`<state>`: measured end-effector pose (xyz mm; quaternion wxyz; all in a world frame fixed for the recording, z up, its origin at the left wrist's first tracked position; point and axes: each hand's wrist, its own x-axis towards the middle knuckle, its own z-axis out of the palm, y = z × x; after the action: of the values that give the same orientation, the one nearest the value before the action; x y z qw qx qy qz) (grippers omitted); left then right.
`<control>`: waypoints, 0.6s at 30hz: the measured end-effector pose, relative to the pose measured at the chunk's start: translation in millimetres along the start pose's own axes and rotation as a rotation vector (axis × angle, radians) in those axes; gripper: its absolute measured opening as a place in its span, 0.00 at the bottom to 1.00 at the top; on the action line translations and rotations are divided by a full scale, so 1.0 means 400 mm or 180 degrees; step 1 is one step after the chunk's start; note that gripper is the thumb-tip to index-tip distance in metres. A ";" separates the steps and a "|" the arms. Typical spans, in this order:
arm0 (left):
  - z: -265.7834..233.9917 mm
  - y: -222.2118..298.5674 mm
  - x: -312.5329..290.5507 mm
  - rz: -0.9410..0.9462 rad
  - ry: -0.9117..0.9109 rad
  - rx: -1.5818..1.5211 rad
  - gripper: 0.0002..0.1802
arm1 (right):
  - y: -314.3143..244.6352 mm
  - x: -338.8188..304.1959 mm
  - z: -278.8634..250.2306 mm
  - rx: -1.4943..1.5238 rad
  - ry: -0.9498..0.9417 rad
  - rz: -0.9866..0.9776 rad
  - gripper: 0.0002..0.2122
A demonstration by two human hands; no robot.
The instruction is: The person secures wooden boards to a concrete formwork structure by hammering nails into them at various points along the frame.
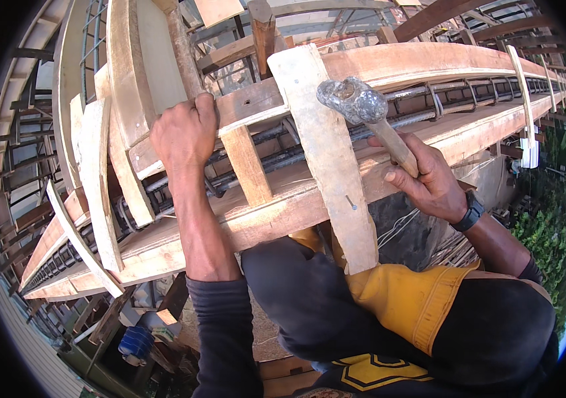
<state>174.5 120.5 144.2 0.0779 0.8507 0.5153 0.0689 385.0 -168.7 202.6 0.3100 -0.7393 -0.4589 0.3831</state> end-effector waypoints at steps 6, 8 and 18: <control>-0.022 0.003 0.009 -0.0049 -0.0357 0.0056 0.30 | 0.025 -0.006 0.033 0.0005 0.0081 -0.0203 0.20; -0.027 0.002 0.015 -0.0149 -0.0583 0.0045 0.31 | 0.013 -0.009 0.040 0.0325 0.0148 -0.0003 0.19; -0.019 -0.019 0.012 -0.0086 -0.0489 0.0054 0.33 | 0.006 -0.007 0.046 0.0403 0.0080 0.0198 0.19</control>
<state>168.7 128.6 150.2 0.1109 0.8470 0.5199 -0.0020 369.8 -170.4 191.9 0.3498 -0.7369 -0.4066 0.4115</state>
